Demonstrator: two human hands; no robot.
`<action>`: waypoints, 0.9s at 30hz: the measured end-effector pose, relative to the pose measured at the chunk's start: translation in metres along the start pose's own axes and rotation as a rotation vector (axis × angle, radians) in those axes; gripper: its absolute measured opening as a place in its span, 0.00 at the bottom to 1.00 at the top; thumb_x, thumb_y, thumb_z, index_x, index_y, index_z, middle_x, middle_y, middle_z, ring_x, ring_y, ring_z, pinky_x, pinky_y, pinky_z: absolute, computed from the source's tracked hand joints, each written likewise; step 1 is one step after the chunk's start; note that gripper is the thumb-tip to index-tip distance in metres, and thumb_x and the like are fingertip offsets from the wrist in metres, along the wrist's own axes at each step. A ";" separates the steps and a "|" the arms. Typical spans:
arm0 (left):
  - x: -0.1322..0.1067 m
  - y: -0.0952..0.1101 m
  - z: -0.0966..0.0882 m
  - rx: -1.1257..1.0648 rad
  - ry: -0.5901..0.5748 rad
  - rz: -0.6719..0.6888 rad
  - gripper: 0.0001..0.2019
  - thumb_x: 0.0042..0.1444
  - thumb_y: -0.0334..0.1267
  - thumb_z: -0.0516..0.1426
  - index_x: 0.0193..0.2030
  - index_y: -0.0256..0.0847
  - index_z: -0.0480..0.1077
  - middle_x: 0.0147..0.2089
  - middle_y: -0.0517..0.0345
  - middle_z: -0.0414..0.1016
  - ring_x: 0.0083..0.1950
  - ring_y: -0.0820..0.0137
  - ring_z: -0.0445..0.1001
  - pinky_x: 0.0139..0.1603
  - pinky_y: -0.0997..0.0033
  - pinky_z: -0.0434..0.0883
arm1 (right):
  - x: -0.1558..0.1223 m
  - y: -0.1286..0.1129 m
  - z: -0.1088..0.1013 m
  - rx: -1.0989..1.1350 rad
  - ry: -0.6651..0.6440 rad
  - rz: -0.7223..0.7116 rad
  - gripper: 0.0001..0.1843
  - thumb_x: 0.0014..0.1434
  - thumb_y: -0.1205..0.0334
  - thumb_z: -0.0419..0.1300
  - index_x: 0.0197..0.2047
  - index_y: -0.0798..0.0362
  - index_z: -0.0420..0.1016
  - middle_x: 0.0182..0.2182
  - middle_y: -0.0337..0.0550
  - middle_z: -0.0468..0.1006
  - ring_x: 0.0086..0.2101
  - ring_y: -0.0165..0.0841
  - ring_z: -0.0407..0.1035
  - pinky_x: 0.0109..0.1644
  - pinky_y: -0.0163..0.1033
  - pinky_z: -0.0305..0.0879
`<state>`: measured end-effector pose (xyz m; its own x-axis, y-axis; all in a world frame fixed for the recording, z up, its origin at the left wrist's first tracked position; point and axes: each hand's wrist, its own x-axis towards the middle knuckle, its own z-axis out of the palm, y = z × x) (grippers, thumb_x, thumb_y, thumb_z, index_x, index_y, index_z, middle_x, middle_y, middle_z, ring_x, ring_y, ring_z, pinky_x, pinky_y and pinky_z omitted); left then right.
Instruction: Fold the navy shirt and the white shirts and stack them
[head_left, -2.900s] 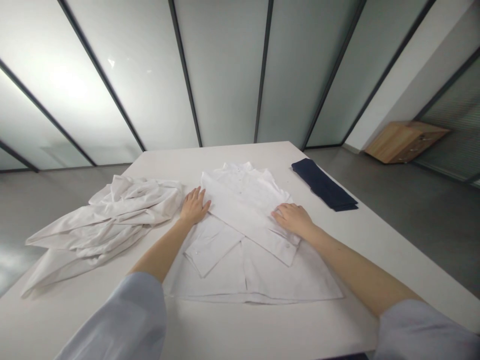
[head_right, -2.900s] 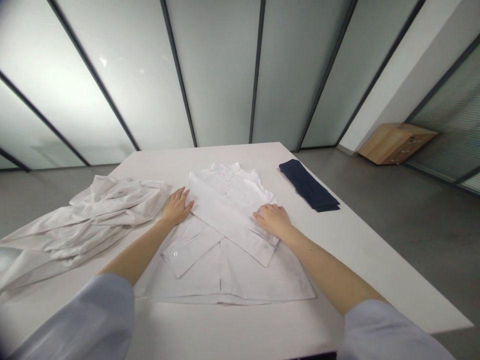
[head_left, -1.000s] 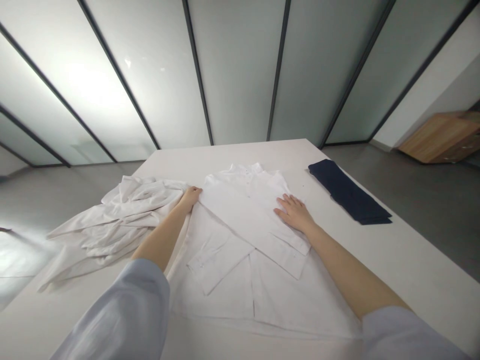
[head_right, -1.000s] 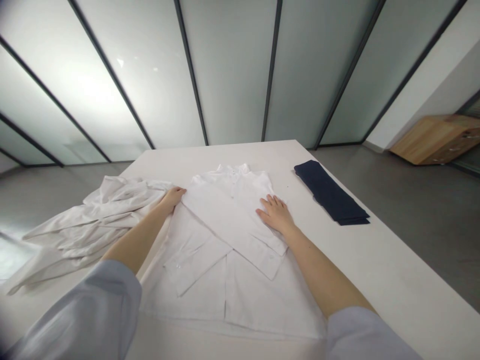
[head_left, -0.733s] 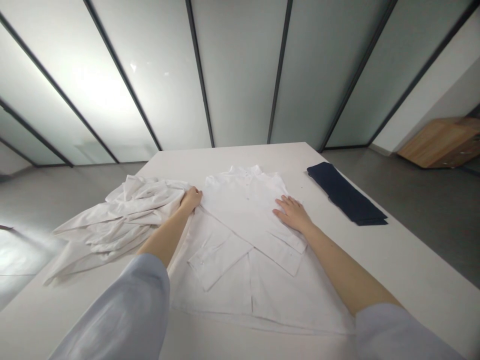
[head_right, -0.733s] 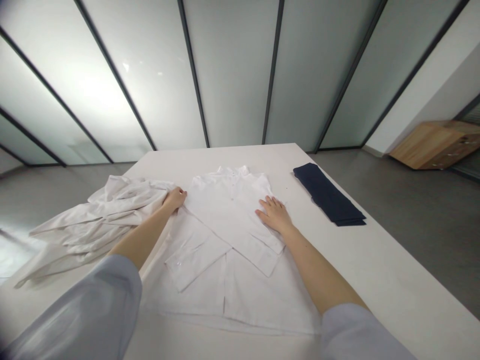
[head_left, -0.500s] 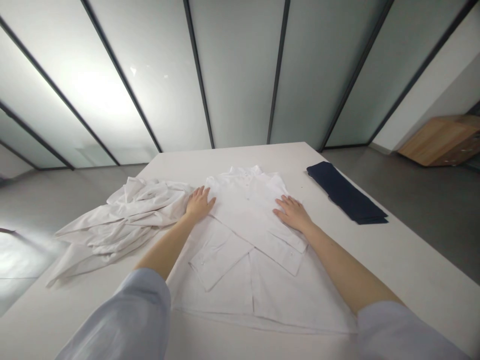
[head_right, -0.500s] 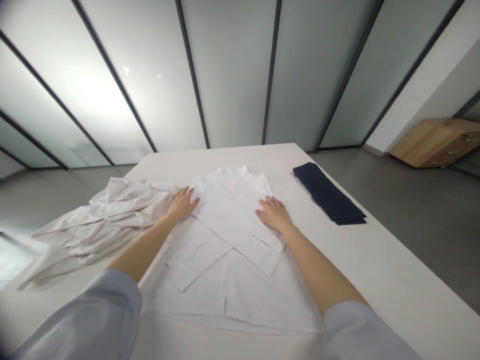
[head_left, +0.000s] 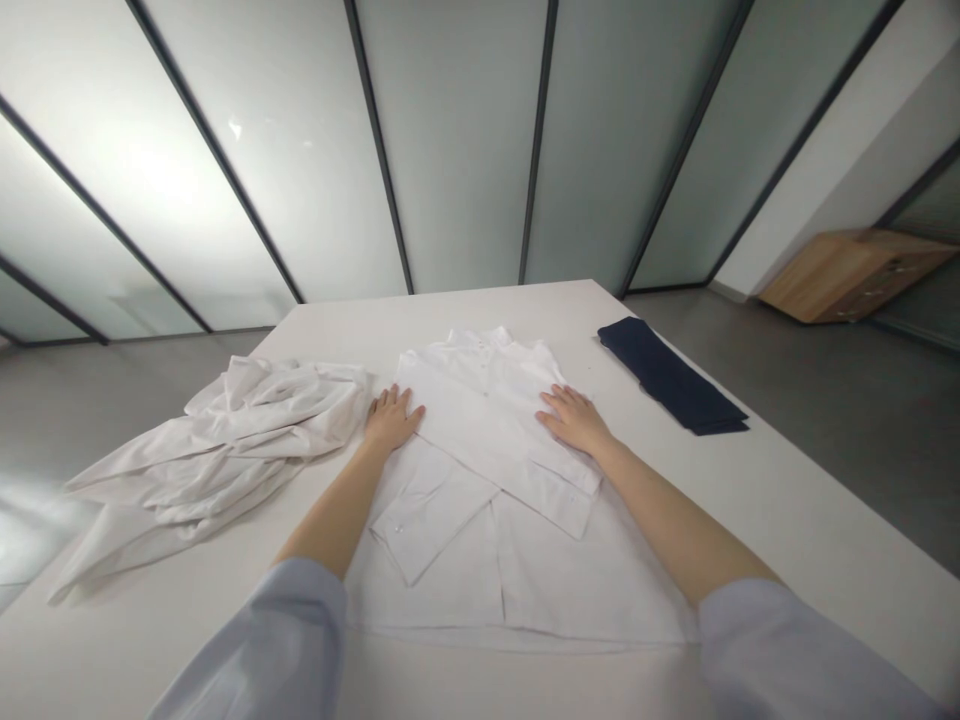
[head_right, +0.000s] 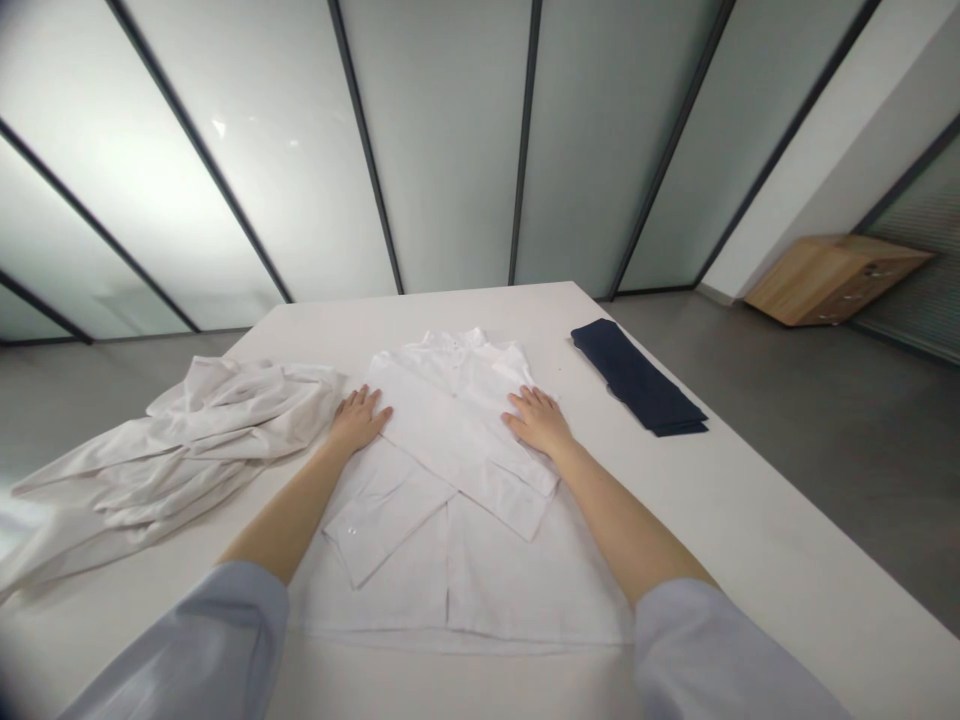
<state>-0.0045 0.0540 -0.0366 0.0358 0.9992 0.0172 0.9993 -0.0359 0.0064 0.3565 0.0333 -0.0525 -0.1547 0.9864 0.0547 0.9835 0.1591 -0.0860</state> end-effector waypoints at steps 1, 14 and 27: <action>-0.001 0.000 0.000 0.007 0.031 0.015 0.31 0.66 0.51 0.43 0.70 0.36 0.55 0.73 0.43 0.49 0.73 0.55 0.49 0.69 0.55 0.53 | 0.000 0.000 0.000 -0.004 -0.001 0.001 0.30 0.66 0.46 0.46 0.67 0.49 0.62 0.68 0.48 0.57 0.66 0.45 0.51 0.67 0.51 0.49; -0.003 0.003 0.005 0.042 -0.017 0.226 0.30 0.67 0.52 0.39 0.71 0.40 0.52 0.74 0.47 0.48 0.74 0.57 0.46 0.70 0.55 0.51 | 0.000 -0.008 0.003 -0.081 -0.080 0.161 0.37 0.66 0.41 0.39 0.71 0.53 0.51 0.70 0.54 0.49 0.68 0.48 0.43 0.68 0.54 0.40; -0.015 0.018 -0.027 0.106 0.056 0.138 0.34 0.64 0.60 0.37 0.58 0.37 0.69 0.62 0.41 0.69 0.66 0.52 0.62 0.66 0.47 0.53 | -0.004 -0.015 -0.027 -0.153 0.100 -0.025 0.34 0.65 0.42 0.45 0.66 0.56 0.60 0.61 0.59 0.66 0.58 0.49 0.62 0.64 0.53 0.49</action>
<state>0.0124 0.0377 -0.0099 0.1754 0.9823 0.0660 0.9802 -0.1679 -0.1052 0.3446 0.0262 -0.0250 -0.1768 0.9721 0.1542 0.9834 0.1679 0.0688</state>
